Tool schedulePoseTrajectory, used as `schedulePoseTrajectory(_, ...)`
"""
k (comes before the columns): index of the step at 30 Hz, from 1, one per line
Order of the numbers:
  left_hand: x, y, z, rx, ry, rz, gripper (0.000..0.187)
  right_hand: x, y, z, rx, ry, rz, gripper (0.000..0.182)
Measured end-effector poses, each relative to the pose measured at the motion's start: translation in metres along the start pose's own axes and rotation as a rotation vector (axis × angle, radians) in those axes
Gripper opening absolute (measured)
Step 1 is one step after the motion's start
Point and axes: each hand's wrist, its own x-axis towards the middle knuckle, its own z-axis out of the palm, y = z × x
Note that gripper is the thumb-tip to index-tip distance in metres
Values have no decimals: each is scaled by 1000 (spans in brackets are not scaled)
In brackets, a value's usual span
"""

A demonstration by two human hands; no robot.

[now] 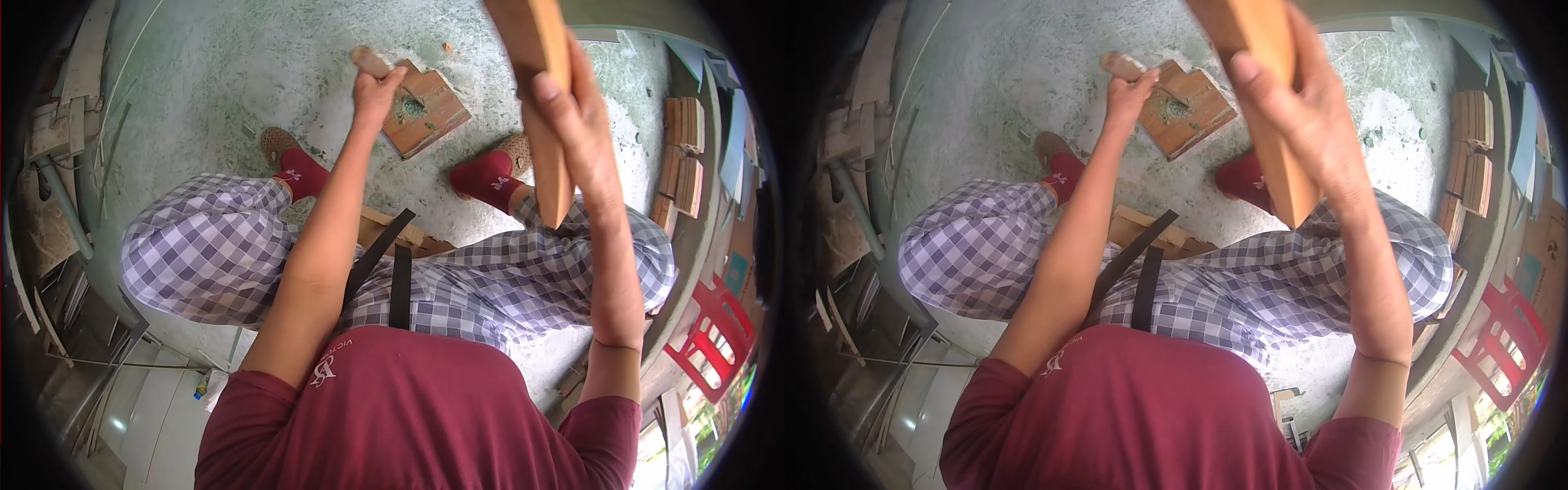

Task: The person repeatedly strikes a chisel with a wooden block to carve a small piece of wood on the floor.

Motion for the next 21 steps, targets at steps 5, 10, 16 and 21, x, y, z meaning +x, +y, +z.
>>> schedulePoseTrajectory(5, -6, -16, -17, -545, 212, -318, 30, 10, 21, -18, -89, 95, 19, 78)
schedulePoseTrajectory(10, -11, 6, -12, -471, 209, -246, 32, 5, 32, -19, 16, 83, 153, 74)
schedulePoseTrajectory(16, -10, 10, 2, -196, 74, -10, 23, 8, 31, -17, 30, 115, 135, 73)
schedulePoseTrajectory(21, -17, 7, 11, -176, 120, 0, 22, 7, 35, -15, 17, 102, 136, 75)
